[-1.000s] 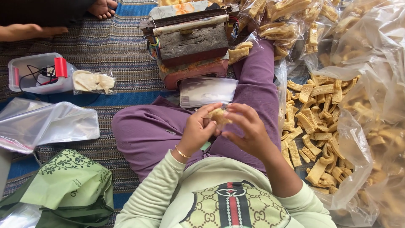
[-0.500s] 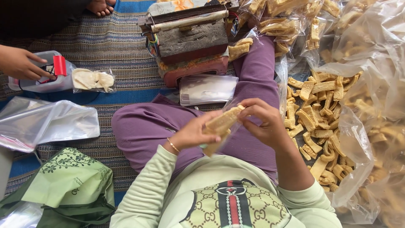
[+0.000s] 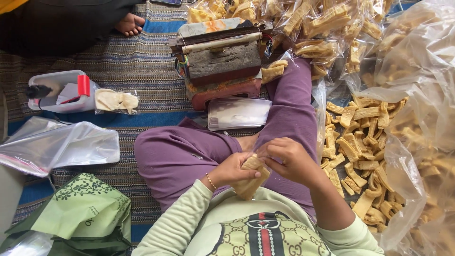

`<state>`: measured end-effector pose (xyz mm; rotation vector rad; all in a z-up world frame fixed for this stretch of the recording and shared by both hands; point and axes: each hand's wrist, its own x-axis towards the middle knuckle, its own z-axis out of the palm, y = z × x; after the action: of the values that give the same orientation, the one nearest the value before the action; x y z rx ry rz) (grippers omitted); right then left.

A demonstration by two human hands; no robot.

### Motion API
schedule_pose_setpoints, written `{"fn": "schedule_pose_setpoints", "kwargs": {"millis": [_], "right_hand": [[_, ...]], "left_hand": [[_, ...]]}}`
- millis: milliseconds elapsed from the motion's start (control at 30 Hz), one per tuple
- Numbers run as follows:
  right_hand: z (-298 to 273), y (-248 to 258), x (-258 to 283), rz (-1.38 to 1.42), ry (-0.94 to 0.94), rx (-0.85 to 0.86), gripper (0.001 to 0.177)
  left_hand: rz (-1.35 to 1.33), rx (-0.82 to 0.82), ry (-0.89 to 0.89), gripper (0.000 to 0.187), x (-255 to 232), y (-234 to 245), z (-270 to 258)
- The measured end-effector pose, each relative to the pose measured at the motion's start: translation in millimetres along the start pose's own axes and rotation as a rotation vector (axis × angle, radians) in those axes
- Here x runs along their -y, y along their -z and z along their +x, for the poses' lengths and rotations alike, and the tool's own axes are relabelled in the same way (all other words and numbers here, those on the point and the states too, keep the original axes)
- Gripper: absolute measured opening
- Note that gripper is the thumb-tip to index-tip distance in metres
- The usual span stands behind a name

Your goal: Manually packaging small snack pieces into individual plastic bags while sitting on the floor.

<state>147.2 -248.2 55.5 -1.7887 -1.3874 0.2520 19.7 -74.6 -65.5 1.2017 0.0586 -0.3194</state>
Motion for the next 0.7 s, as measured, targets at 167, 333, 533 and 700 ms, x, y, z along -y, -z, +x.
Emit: {"fn": "schedule_pose_setpoints", "kwargs": {"millis": [167, 333, 533, 700], "right_hand": [[-3.1, -1.0, 1.2, 0.044, 0.014, -0.016, 0.008], [-13.5, -6.9, -8.6, 0.257, -0.032, -0.115, 0.011], [-58.5, 0.2, -57.2, 0.404, -0.147, -0.446, 0.015], [-108.5, 24.1, -91.4, 0.197, -0.421, -0.413, 0.010]], "left_hand": [[0.020, 0.097, 0.039, 0.043, -17.8, -1.2, -9.5], [0.039, 0.110, 0.043, 0.041, -0.2, 7.9, -5.4], [0.030, 0.073, -0.019, 0.042, -39.5, -2.8, -17.6], [-0.124, -0.034, -0.086, 0.057, -12.1, 15.1, -23.1]]}}
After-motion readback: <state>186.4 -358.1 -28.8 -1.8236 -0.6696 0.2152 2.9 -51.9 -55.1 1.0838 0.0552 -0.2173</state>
